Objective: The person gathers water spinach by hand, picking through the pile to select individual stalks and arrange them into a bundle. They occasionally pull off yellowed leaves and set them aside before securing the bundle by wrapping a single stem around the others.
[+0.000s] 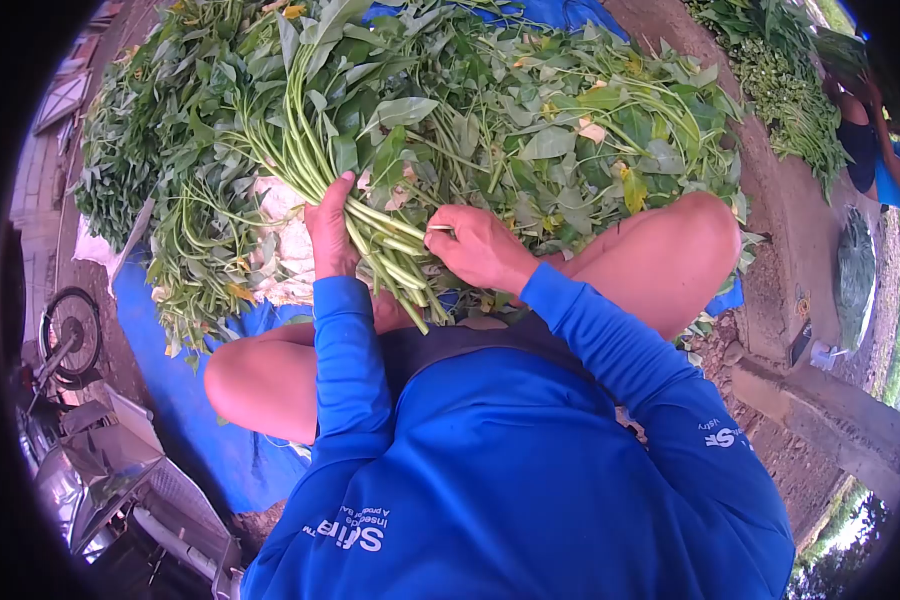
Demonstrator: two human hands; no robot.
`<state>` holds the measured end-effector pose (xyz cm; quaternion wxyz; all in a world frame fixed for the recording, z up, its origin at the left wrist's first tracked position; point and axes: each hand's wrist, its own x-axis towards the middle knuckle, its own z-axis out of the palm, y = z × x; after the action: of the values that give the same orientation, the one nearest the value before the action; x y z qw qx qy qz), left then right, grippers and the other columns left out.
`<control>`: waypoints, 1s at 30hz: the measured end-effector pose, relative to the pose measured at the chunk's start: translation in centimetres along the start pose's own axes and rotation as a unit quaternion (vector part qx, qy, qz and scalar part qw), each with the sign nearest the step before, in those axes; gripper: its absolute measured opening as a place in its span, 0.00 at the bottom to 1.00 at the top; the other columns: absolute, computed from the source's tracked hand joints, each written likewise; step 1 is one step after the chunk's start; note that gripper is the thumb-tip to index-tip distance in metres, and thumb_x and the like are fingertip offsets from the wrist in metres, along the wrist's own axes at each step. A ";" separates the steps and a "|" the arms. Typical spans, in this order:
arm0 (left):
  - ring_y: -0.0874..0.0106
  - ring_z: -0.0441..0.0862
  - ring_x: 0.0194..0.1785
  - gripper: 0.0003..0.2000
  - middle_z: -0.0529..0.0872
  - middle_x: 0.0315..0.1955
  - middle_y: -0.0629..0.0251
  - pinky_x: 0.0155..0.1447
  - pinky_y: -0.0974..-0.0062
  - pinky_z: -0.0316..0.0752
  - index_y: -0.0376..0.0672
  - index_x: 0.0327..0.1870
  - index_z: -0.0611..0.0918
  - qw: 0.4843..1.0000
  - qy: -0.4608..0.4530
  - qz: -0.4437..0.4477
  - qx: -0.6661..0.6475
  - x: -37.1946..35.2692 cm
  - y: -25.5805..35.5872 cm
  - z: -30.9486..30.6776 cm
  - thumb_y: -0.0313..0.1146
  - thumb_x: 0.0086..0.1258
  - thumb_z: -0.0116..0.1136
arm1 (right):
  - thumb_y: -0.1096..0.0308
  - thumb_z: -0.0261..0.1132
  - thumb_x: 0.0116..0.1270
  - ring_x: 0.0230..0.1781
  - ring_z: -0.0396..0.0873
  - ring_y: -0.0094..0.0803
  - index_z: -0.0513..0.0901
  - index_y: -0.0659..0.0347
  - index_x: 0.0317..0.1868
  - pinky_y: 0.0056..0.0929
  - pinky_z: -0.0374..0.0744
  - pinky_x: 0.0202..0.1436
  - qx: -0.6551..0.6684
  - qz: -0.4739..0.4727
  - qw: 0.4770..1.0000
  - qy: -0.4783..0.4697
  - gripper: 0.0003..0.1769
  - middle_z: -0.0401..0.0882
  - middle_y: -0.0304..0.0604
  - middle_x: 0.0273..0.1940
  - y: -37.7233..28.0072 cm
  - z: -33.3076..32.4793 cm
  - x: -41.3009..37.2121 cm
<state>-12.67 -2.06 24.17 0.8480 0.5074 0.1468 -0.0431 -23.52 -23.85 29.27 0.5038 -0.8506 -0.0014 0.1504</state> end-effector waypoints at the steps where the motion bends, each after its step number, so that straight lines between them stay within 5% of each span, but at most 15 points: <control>1: 0.69 0.87 0.50 0.26 0.88 0.53 0.60 0.56 0.69 0.84 0.34 0.68 0.79 1.000 0.008 0.021 0.009 -0.2 0.0 0.3 0.24 0.69 0.72 | 0.62 0.67 0.78 0.38 0.81 0.28 0.89 0.61 0.56 0.32 0.81 0.49 0.028 0.060 0.998 -0.003 0.15 0.84 0.40 0.41 -0.9 -0.3 -0.2; 5: 0.67 0.86 0.52 0.27 0.88 0.55 0.59 0.61 0.70 0.81 0.33 0.69 0.78 0.998 0.026 0.056 0.020 -0.5 -0.3 0.6 0.22 0.68 0.71 | 0.60 0.68 0.74 0.40 0.85 0.34 0.89 0.66 0.47 0.36 0.81 0.47 0.153 0.086 0.984 -0.003 0.15 0.87 0.48 0.38 -2.1 -0.4 0.4; 8: 0.71 0.86 0.46 0.23 0.87 0.48 0.64 0.53 0.71 0.83 0.36 0.65 0.80 0.995 0.031 0.088 0.030 -0.3 -0.3 0.6 0.25 0.69 0.72 | 0.60 0.68 0.69 0.33 0.81 0.32 0.90 0.67 0.39 0.36 0.79 0.41 0.132 0.136 0.980 -0.062 0.16 0.84 0.45 0.31 -2.1 -0.9 1.8; 11: 0.73 0.86 0.43 0.19 0.89 0.45 0.65 0.51 0.73 0.83 0.35 0.61 0.83 0.997 0.025 0.063 0.042 -0.5 0.1 0.5 0.24 0.70 0.71 | 0.58 0.69 0.65 0.27 0.78 0.32 0.90 0.69 0.33 0.37 0.77 0.36 0.111 0.051 0.985 -0.124 0.18 0.80 0.45 0.25 -1.3 0.9 3.5; 13: 0.74 0.86 0.43 0.19 0.90 0.46 0.64 0.50 0.74 0.82 0.35 0.62 0.83 0.994 0.018 0.095 0.050 -0.9 0.7 1.2 0.23 0.70 0.71 | 0.57 0.68 0.63 0.31 0.83 0.41 0.90 0.70 0.34 0.42 0.79 0.40 -0.035 0.028 0.954 -0.298 0.19 0.87 0.52 0.33 -1.9 2.5 4.9; 15: 0.73 0.86 0.44 0.20 0.90 0.48 0.64 0.51 0.73 0.82 0.35 0.62 0.83 0.990 0.029 0.118 0.066 -0.4 1.6 0.9 0.22 0.69 0.71 | 0.58 0.68 0.63 0.35 0.85 0.46 0.90 0.71 0.36 0.44 0.81 0.42 -0.245 -0.055 0.859 -0.447 0.19 0.90 0.55 0.39 -1.4 5.1 5.4; 18: 0.72 0.87 0.45 0.20 0.90 0.48 0.63 0.53 0.73 0.81 0.35 0.61 0.84 0.981 0.074 0.133 0.121 -0.1 5.1 -0.2 0.23 0.68 0.73 | 0.59 0.66 0.63 0.39 0.87 0.52 0.91 0.70 0.40 0.48 0.83 0.46 -0.315 0.024 0.832 -0.456 0.20 0.91 0.59 0.44 -4.8 0.2 4.2; 20: 0.72 0.86 0.45 0.21 0.90 0.48 0.63 0.53 0.73 0.81 0.34 0.60 0.84 0.971 0.113 0.150 0.150 -0.4 7.4 -1.2 0.24 0.67 0.74 | 0.61 0.63 0.64 0.44 0.90 0.58 0.91 0.72 0.43 0.52 0.86 0.49 -0.412 0.097 0.839 -0.343 0.20 0.91 0.63 0.44 -1.8 -5.4 7.1; 22: 0.70 0.87 0.47 0.27 0.90 0.52 0.59 0.57 0.71 0.81 0.33 0.66 0.82 0.966 0.143 0.151 0.154 -1.1 9.7 -2.0 0.20 0.63 0.75 | 0.63 0.64 0.66 0.47 0.90 0.56 0.91 0.70 0.41 0.52 0.86 0.53 -0.470 0.157 0.860 -0.122 0.17 0.90 0.66 0.44 2.2 -12.9 9.2; 23: 0.69 0.88 0.49 0.27 0.91 0.52 0.58 0.58 0.70 0.82 0.32 0.65 0.82 0.958 0.174 0.146 0.176 -1.4 10.5 -2.5 0.20 0.63 0.75 | 0.64 0.64 0.67 0.51 0.88 0.54 0.91 0.68 0.45 0.52 0.85 0.59 -0.620 0.107 0.770 0.104 0.16 0.89 0.66 0.45 5.6 -14.8 9.1; 26: 0.69 0.88 0.49 0.27 0.91 0.52 0.57 0.58 0.70 0.82 0.31 0.64 0.82 0.953 0.202 0.152 0.169 -1.6 11.5 -3.0 0.21 0.63 0.77 | 0.64 0.64 0.67 0.55 0.87 0.55 0.90 0.64 0.49 0.51 0.83 0.62 -0.512 0.006 0.843 0.165 0.16 0.88 0.64 0.48 8.2 -11.5 11.0; 28: 0.70 0.87 0.47 0.25 0.90 0.51 0.59 0.56 0.70 0.82 0.32 0.64 0.83 0.950 0.224 0.144 0.163 -1.3 11.0 -3.0 0.23 0.65 0.76 | 0.65 0.64 0.67 0.54 0.87 0.57 0.90 0.62 0.47 0.51 0.83 0.62 -0.256 0.047 0.965 -0.017 0.14 0.88 0.62 0.49 10.5 -4.8 12.9; 29: 0.70 0.87 0.46 0.24 0.90 0.51 0.60 0.55 0.70 0.82 0.33 0.64 0.83 0.948 0.236 0.146 0.159 -0.9 10.7 -3.2 0.23 0.66 0.76 | 0.67 0.63 0.68 0.54 0.86 0.58 0.89 0.62 0.45 0.50 0.84 0.63 -0.306 0.096 0.942 -0.098 0.12 0.88 0.61 0.49 11.0 -1.0 13.4; 30: 0.71 0.86 0.45 0.24 0.90 0.49 0.61 0.53 0.70 0.82 0.33 0.63 0.84 0.951 0.232 0.137 0.151 -0.6 10.3 -3.7 0.25 0.66 0.76 | 0.68 0.63 0.68 0.55 0.86 0.59 0.89 0.62 0.44 0.52 0.83 0.63 -0.307 0.081 0.945 -0.077 0.11 0.87 0.61 0.49 11.6 2.4 13.2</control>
<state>-11.74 6.11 31.45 0.7017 0.6408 0.2607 0.1706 -13.30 -25.47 14.93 0.2025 -0.9471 -0.0177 0.2483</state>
